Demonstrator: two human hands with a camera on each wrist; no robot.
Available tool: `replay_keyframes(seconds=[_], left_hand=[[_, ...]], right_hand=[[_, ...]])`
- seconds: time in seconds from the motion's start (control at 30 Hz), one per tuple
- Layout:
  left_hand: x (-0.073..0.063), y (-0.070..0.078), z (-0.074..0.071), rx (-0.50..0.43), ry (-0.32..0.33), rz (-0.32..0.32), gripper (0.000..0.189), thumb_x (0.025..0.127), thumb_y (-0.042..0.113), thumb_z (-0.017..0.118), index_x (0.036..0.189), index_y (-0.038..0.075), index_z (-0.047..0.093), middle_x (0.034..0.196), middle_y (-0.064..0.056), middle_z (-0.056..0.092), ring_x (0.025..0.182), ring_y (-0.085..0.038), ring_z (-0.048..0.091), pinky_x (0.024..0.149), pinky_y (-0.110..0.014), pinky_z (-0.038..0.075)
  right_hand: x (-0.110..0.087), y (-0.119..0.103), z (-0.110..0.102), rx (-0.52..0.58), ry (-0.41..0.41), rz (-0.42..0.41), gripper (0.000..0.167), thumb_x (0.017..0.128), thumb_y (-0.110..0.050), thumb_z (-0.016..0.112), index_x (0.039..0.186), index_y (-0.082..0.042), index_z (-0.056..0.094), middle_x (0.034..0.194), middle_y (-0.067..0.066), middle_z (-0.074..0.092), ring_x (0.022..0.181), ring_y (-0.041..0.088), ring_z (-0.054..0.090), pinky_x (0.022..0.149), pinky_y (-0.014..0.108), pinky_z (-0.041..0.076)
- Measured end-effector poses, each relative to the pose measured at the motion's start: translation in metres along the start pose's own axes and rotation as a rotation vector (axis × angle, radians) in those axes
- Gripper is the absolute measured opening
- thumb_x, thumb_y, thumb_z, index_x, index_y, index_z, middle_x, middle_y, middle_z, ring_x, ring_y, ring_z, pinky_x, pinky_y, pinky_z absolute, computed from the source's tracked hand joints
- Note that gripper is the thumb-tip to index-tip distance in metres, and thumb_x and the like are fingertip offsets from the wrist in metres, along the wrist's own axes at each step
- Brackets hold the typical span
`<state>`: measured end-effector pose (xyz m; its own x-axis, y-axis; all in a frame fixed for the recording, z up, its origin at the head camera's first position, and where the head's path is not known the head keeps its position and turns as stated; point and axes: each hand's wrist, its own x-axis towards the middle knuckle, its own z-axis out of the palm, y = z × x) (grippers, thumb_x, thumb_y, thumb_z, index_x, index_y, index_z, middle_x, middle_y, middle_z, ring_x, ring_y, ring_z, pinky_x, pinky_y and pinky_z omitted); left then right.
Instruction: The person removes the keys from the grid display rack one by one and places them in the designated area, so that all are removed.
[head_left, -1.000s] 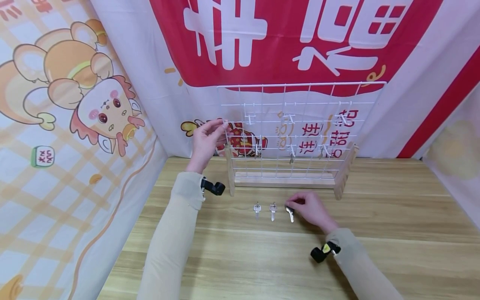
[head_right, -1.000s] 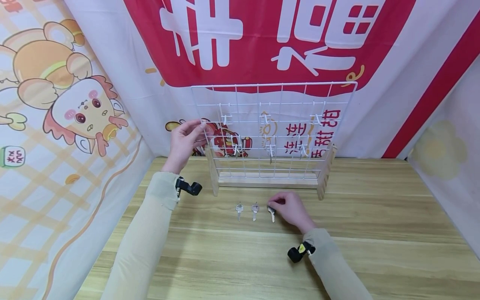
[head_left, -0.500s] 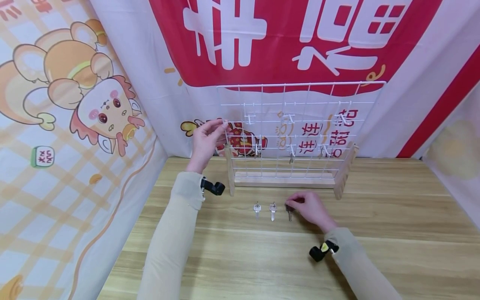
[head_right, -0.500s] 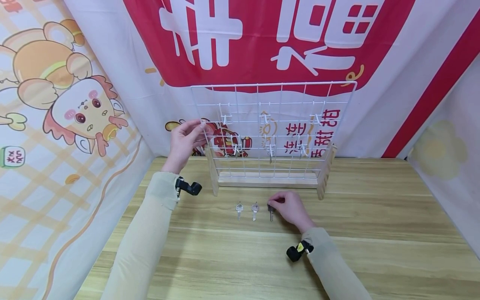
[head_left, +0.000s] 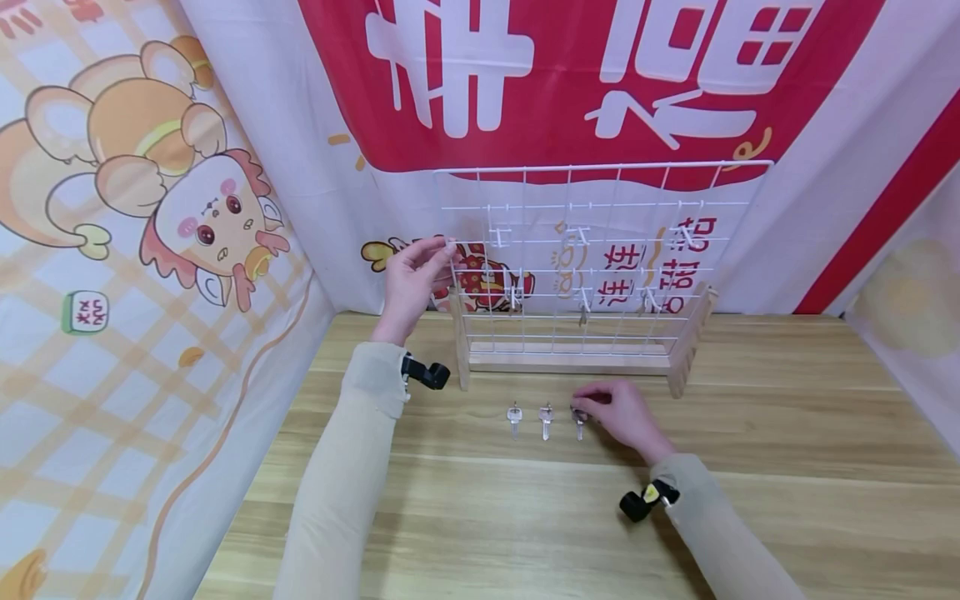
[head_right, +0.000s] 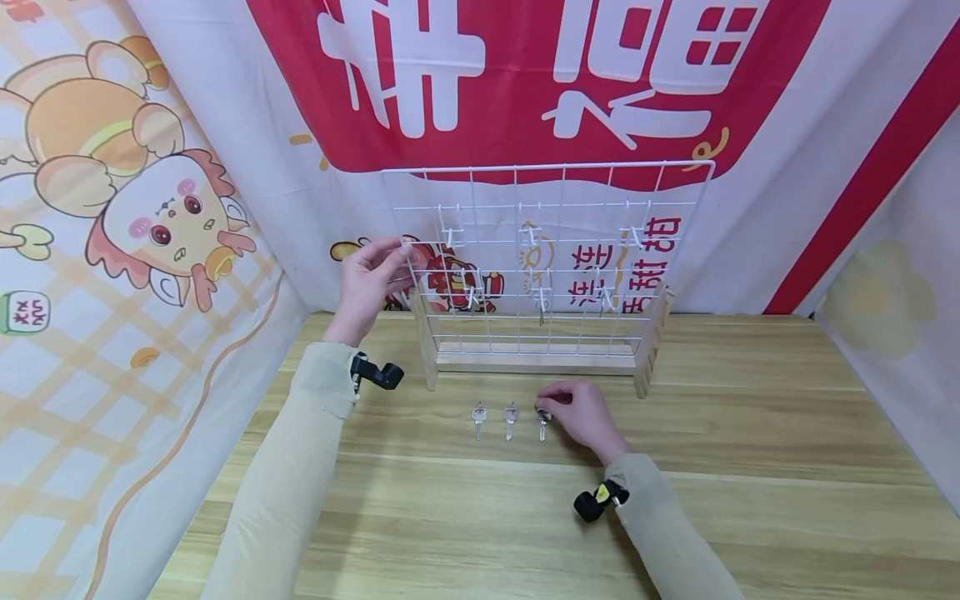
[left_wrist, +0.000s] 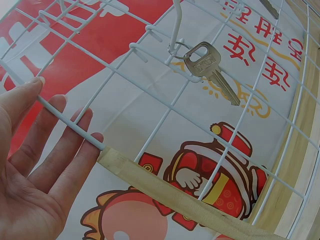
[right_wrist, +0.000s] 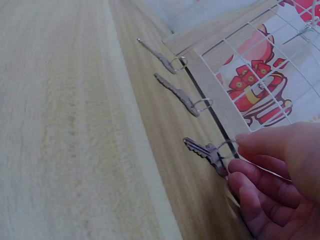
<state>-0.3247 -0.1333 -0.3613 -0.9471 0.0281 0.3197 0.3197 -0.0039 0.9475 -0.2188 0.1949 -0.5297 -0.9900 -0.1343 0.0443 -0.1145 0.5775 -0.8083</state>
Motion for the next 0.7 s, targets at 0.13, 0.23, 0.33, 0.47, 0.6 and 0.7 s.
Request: replay_keyframes(seconds=[0.13,0.23,0.33,0.47,0.6,0.7], left_hand=[[0.001,0.000,0.000,-0.006,-0.002,0.002,0.035,0.096,0.034,0.073,0.120,0.010,0.072,0.117,-0.027,0.068,0.107,-0.047,0.066,0.087,-0.044,0.060],[0.001,0.000,0.000,-0.007,-0.003,0.004,0.035,0.096,0.034,0.073,0.121,0.010,0.072,0.117,-0.027,0.067,0.107,-0.047,0.066,0.085,-0.041,0.060],[0.001,-0.001,0.000,-0.007,-0.006,0.007,0.034,0.096,0.033,0.073,0.121,0.009,0.072,0.118,-0.028,0.067,0.107,-0.046,0.066,0.084,-0.039,0.061],[0.000,-0.001,0.000,-0.004,-0.005,0.014,0.033,0.097,0.033,0.072,0.120,0.010,0.072,0.115,-0.024,0.069,0.104,-0.043,0.068,0.083,-0.038,0.061],[0.000,-0.001,-0.001,-0.001,-0.001,0.010,0.033,0.096,0.034,0.073,0.119,0.010,0.072,0.109,-0.014,0.073,0.101,-0.037,0.071,0.083,-0.039,0.061],[0.000,-0.002,-0.001,-0.002,-0.001,0.005,0.034,0.096,0.034,0.072,0.120,0.010,0.072,0.108,-0.012,0.073,0.101,-0.037,0.071,0.084,-0.039,0.061]], right_hand=[[-0.001,-0.001,-0.005,0.031,0.021,0.021,0.023,0.095,-0.025,0.076,0.112,-0.010,0.077,0.108,0.002,0.074,0.098,0.019,0.066,0.087,0.039,0.054],[-0.004,-0.006,-0.011,0.082,0.037,0.030,0.025,0.096,-0.024,0.074,0.116,-0.009,0.076,0.110,0.003,0.073,0.086,0.019,0.065,0.073,0.034,0.056],[-0.007,-0.013,-0.018,0.135,0.061,0.005,0.026,0.097,-0.023,0.074,0.118,-0.007,0.075,0.112,0.005,0.073,0.083,0.018,0.065,0.069,0.027,0.056],[-0.012,-0.027,-0.028,0.180,0.107,-0.034,0.032,0.096,-0.028,0.075,0.119,-0.006,0.073,0.113,0.006,0.073,0.098,0.018,0.067,0.082,0.023,0.056],[-0.019,-0.045,-0.039,0.219,0.155,-0.043,0.036,0.093,-0.035,0.077,0.118,-0.010,0.074,0.114,0.006,0.073,0.099,0.020,0.069,0.083,0.024,0.057],[-0.023,-0.059,-0.046,0.260,0.182,-0.063,0.035,0.093,-0.033,0.078,0.118,-0.010,0.074,0.114,0.006,0.073,0.099,0.018,0.070,0.084,0.023,0.057]])
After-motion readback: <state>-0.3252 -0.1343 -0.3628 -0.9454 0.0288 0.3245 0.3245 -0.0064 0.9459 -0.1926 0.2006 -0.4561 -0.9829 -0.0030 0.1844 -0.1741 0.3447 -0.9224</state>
